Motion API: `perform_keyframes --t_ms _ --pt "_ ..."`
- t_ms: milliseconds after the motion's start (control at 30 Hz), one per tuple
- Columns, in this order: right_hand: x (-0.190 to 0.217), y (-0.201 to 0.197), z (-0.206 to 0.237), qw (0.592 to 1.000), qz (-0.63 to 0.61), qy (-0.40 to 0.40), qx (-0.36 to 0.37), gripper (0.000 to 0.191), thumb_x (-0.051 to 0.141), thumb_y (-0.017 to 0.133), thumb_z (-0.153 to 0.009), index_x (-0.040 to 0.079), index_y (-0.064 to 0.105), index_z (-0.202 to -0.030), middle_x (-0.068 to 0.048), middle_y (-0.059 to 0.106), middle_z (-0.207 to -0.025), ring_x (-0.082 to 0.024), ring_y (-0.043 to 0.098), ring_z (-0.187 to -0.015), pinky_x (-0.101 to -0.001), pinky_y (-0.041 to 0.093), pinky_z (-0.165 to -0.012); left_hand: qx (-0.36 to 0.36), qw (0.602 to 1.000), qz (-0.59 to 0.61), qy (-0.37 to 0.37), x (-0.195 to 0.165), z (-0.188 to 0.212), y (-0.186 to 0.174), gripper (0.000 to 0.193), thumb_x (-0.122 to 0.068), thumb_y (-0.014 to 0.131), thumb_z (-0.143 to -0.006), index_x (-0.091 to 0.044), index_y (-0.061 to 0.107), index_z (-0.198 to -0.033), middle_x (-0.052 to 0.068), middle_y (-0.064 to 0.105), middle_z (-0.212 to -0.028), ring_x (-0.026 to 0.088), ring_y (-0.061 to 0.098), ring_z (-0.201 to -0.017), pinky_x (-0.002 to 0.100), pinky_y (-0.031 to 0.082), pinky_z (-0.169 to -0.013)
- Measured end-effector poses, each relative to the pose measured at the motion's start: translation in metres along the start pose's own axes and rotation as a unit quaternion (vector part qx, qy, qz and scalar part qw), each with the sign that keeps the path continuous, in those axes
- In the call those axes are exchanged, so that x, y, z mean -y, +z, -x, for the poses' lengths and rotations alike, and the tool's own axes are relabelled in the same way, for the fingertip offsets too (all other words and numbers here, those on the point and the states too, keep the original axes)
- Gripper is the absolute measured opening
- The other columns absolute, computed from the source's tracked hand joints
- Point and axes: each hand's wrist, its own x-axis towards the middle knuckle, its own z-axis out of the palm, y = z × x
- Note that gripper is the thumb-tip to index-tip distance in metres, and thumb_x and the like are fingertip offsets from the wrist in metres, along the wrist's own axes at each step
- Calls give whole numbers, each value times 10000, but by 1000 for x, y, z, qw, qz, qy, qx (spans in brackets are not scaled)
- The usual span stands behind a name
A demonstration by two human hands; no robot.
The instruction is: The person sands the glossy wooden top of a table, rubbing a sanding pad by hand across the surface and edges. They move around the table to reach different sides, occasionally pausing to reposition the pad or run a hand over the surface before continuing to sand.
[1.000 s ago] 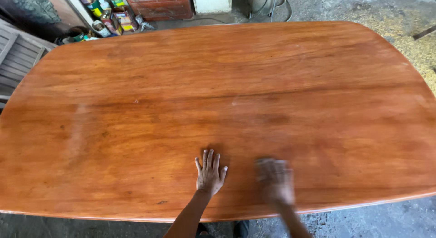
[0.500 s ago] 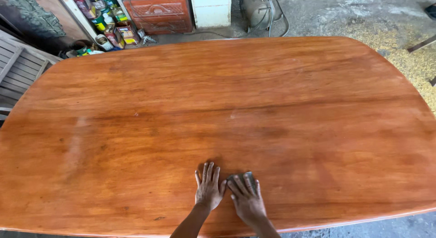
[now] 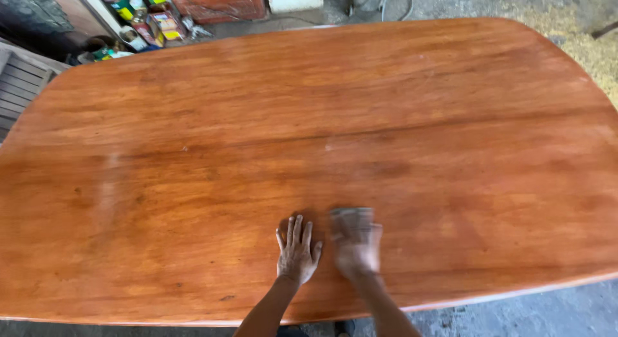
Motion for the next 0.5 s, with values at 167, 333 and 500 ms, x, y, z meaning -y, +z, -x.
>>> perform_keyframes --t_ms 167,333,500 --pt "-102 -22 11 974 -6 -47 -222 539 391 491 -980 327 406 -1508 -33 308 -1606 -378 184 -1511 -716 166 -1133 -38 999 -6 17 1 0 7 626 -433 488 -1003 -62 413 -1501 213 257 -1632 414 186 -1525 709 118 -1175" --pt "-316 -92 22 881 189 348 -260 408 332 490 -1069 184 468 -1449 -197 548 -1368 -525 499 -1270 -752 430 -887 -34 999 -5 21 6 2 21 632 -451 495 -999 -63 432 -1494 220 273 -1633 421 197 -1532 722 127 -1177" --pt "-93 -85 -33 957 110 214 -164 542 328 408 -1039 242 295 -1562 -128 261 -1610 -416 179 -1474 -681 154 -1084 -11 1000 -9 20 12 3 31 650 -466 451 -1018 -55 411 -1520 229 245 -1643 420 158 -1538 719 98 -1176"
